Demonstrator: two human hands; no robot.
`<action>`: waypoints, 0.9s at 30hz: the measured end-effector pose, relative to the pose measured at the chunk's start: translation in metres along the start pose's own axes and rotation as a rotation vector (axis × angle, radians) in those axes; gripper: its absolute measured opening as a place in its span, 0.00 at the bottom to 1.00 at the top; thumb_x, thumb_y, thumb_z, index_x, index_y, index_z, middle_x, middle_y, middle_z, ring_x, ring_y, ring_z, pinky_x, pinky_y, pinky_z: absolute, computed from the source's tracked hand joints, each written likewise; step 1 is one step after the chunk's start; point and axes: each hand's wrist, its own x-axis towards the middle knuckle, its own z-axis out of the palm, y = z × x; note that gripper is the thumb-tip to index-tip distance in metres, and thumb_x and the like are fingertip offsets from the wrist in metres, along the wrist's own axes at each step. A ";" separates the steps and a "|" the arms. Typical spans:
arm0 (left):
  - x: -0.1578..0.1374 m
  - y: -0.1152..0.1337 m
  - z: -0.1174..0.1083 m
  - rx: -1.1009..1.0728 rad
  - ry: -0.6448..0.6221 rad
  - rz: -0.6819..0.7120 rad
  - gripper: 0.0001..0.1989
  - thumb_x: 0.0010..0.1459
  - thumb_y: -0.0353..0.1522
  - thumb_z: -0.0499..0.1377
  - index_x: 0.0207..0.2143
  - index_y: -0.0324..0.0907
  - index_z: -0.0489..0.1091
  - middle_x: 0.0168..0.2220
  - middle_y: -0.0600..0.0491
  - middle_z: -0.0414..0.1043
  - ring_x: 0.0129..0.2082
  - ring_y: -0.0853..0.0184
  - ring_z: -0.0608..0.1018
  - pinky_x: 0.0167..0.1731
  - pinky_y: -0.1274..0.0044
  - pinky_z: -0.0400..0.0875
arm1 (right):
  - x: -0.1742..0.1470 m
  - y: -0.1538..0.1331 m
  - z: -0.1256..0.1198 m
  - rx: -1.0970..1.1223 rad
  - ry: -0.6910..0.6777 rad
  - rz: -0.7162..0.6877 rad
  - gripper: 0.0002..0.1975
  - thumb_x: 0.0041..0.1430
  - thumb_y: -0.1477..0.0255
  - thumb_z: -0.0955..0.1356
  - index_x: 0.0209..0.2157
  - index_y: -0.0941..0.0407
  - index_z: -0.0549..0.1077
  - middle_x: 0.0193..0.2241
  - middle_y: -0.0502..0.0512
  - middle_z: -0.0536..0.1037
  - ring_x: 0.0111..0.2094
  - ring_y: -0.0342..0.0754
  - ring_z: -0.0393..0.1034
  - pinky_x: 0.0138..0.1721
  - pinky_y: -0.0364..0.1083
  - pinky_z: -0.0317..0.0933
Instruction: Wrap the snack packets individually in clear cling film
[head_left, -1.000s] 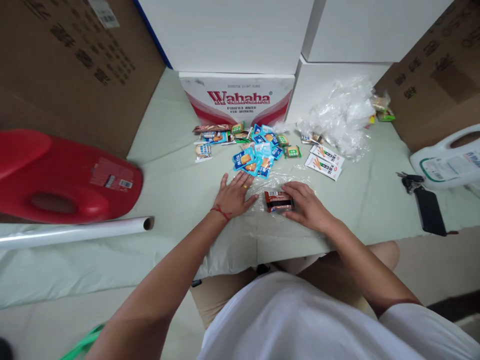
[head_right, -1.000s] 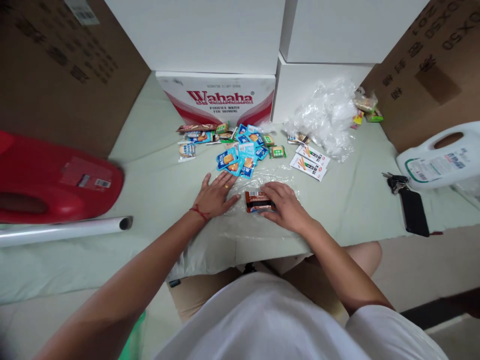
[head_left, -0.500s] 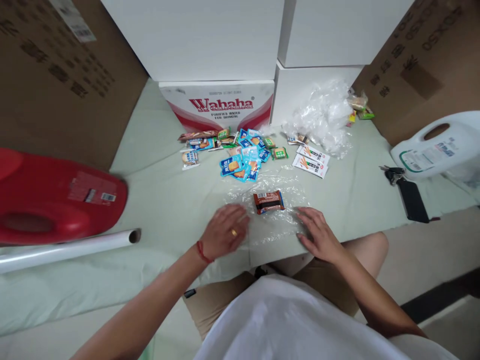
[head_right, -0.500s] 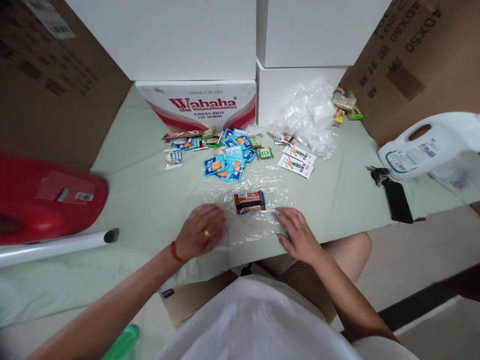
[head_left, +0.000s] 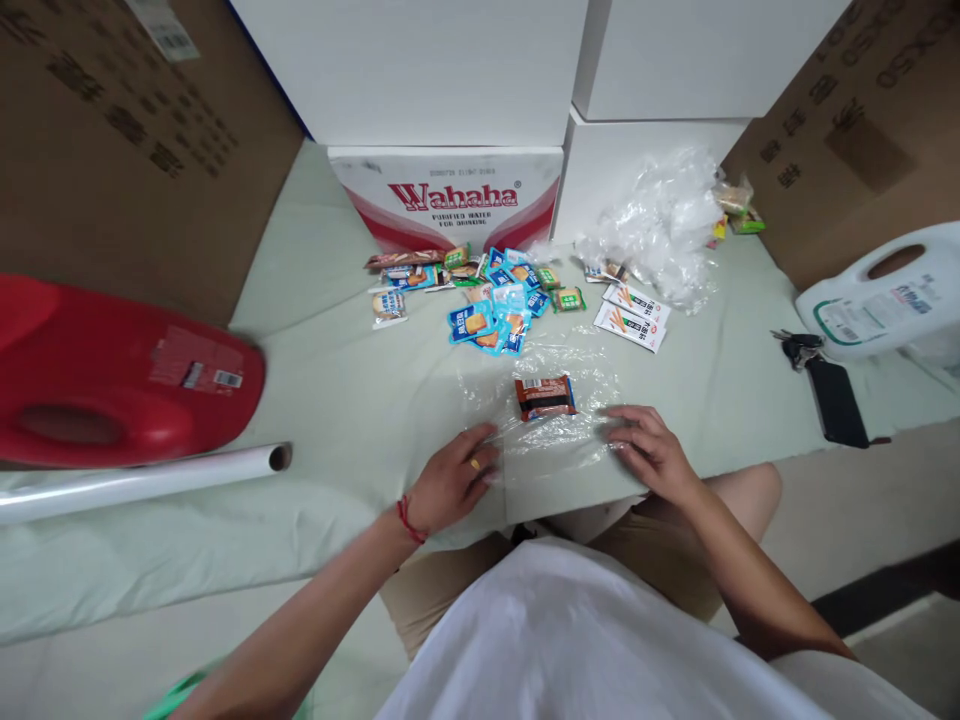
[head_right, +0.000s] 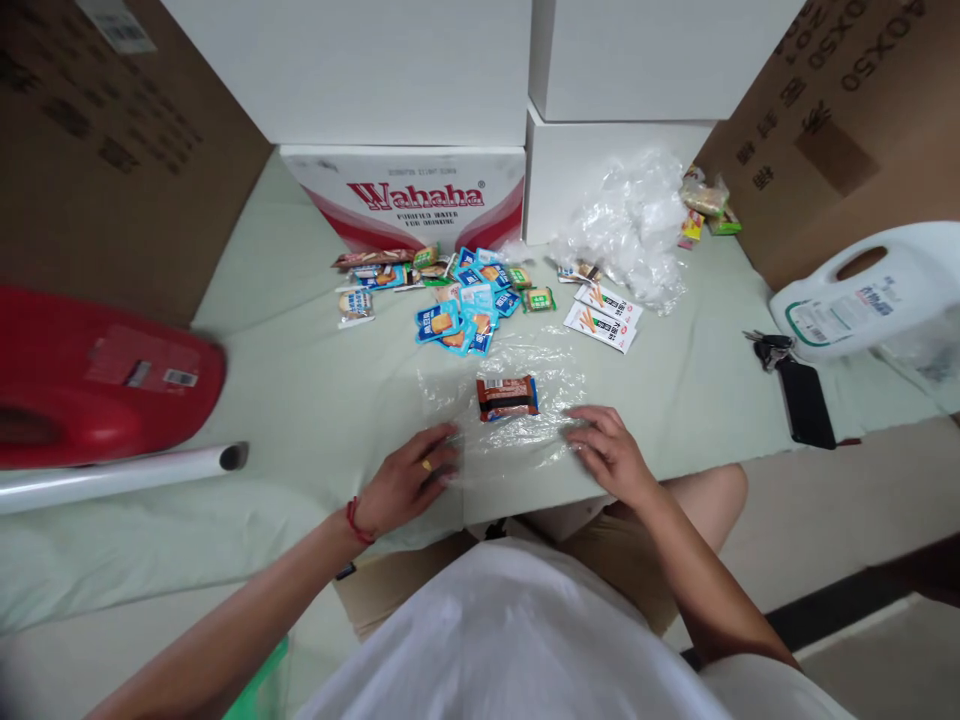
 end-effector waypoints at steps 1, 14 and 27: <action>0.003 0.001 -0.001 -0.028 0.010 -0.017 0.09 0.69 0.32 0.54 0.45 0.44 0.74 0.57 0.41 0.76 0.56 0.58 0.80 0.53 0.66 0.80 | 0.007 -0.002 -0.003 0.040 0.006 0.013 0.11 0.71 0.62 0.66 0.45 0.45 0.81 0.52 0.59 0.79 0.56 0.60 0.73 0.57 0.64 0.69; 0.052 -0.006 -0.001 -0.745 0.355 -0.748 0.20 0.61 0.51 0.61 0.30 0.44 0.70 0.27 0.53 0.77 0.27 0.65 0.80 0.29 0.75 0.75 | 0.116 0.016 -0.017 0.389 -0.102 0.393 0.26 0.56 0.46 0.74 0.35 0.57 0.79 0.25 0.49 0.74 0.25 0.42 0.61 0.28 0.43 0.54; 0.066 -0.013 -0.017 -0.820 0.274 -0.978 0.21 0.49 0.49 0.68 0.23 0.43 0.68 0.19 0.55 0.72 0.19 0.70 0.72 0.21 0.78 0.64 | 0.133 0.042 -0.002 -0.048 -0.121 0.490 0.21 0.58 0.51 0.69 0.26 0.55 0.71 0.21 0.48 0.67 0.25 0.44 0.57 0.30 0.45 0.51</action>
